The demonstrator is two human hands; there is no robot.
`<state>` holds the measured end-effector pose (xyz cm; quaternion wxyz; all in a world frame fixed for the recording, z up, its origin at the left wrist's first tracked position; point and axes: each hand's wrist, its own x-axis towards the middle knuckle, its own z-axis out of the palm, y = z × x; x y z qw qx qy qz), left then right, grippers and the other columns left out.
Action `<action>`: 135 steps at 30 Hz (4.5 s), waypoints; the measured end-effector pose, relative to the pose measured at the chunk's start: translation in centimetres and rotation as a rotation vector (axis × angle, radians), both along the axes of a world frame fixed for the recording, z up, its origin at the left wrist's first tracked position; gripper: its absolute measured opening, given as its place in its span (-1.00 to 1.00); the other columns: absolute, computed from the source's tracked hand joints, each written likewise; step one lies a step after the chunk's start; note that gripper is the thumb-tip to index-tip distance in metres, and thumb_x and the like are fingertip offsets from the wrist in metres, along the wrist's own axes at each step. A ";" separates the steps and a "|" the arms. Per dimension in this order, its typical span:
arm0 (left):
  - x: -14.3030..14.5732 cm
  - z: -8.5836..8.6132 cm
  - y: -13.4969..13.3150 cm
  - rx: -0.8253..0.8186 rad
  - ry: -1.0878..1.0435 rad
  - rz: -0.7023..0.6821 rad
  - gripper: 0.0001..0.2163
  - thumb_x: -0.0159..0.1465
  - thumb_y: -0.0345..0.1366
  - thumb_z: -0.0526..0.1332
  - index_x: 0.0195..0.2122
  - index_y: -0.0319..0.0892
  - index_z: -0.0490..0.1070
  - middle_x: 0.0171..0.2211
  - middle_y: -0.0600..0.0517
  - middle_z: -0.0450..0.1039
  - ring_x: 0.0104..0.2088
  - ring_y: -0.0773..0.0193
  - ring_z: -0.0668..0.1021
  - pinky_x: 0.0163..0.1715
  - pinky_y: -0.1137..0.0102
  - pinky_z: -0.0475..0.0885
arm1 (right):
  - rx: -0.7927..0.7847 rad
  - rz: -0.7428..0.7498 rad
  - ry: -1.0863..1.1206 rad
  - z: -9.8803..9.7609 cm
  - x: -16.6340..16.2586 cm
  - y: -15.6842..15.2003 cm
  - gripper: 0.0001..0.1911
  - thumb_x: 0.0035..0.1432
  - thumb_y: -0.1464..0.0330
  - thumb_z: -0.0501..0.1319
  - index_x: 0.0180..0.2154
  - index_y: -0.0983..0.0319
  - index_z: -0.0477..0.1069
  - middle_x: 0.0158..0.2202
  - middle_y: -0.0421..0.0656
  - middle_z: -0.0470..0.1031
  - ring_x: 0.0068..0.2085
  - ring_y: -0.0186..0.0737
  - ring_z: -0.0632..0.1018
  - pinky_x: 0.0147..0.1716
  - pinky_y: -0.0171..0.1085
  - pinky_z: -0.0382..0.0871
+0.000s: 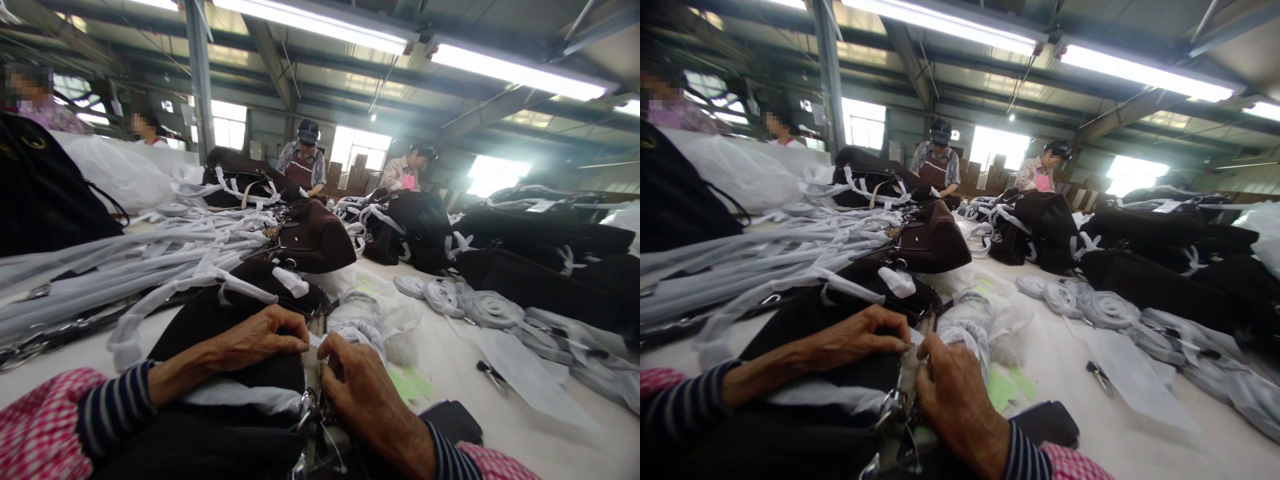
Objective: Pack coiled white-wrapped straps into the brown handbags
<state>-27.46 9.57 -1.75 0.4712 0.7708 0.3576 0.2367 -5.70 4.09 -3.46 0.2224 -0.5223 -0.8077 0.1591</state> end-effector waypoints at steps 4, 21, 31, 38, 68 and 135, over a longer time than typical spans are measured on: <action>-0.2 -0.3 0.0 0.015 0.001 -0.013 -0.80 0.30 -0.17 0.30 -0.29 -0.21 0.60 -0.37 0.11 0.51 -0.30 0.28 0.45 -0.22 0.45 0.30 | 0.030 0.020 -0.031 -0.3 -0.2 0.0 -0.68 0.20 0.53 0.19 -0.03 0.20 0.51 -0.43 -0.21 0.52 -0.41 -0.24 0.48 -0.38 -0.30 0.10; 1.1 1.6 -0.3 0.500 0.788 -0.026 -0.80 0.44 -0.21 0.15 -0.24 -0.15 0.50 -0.17 -0.01 0.51 -0.06 0.03 0.47 -0.07 0.19 0.17 | 0.039 0.055 -0.228 -0.3 -0.6 0.4 -0.84 0.37 0.38 0.15 -0.20 0.22 0.52 -0.35 -0.06 0.63 -0.36 -0.16 0.57 -0.40 -0.20 0.01; 3.0 2.0 -0.2 0.187 0.834 0.186 -0.82 0.17 -0.23 0.27 -0.26 -0.15 0.60 -0.17 -0.07 0.44 -0.16 -0.01 0.49 -0.22 0.27 0.26 | -0.005 0.034 -0.115 -0.1 0.2 0.5 -0.85 0.32 0.35 0.22 -0.23 0.21 0.57 -0.32 -0.09 0.63 -0.29 -0.18 0.55 -0.36 -0.22 0.02; 2.0 2.3 -0.4 0.240 0.826 0.102 -0.75 0.30 -0.09 0.22 -0.19 -0.14 0.56 -0.17 -0.08 0.41 -0.19 0.00 0.49 -0.20 0.25 0.26 | -0.039 0.045 -0.087 0.2 0.3 0.4 -0.85 0.32 0.37 0.20 -0.26 0.22 0.55 -0.34 -0.12 0.63 -0.30 -0.21 0.55 -0.37 -0.23 0.02; 1.2 -0.3 0.8 -0.064 0.196 0.157 -0.74 0.05 -0.33 0.29 -0.20 -0.18 0.43 -0.40 0.15 0.45 -0.37 0.27 0.42 -0.36 0.41 0.25 | -0.149 0.136 -0.180 2.8 0.1 2.3 -0.85 0.11 0.41 0.24 -0.39 0.23 0.61 -0.47 -0.15 0.53 -0.43 -0.29 0.42 -0.44 -0.27 -0.01; 0.4 1.7 -1.1 0.251 0.356 0.068 -0.94 0.29 -0.34 0.19 -0.24 -0.12 0.43 -0.27 0.10 0.51 -0.21 0.20 0.52 -0.17 0.37 0.31 | 0.062 0.003 -0.254 -1.0 -1.6 1.1 -0.79 0.34 0.35 0.19 -0.01 0.19 0.45 -0.27 -0.10 0.68 -0.25 -0.08 0.66 -0.39 -0.21 0.08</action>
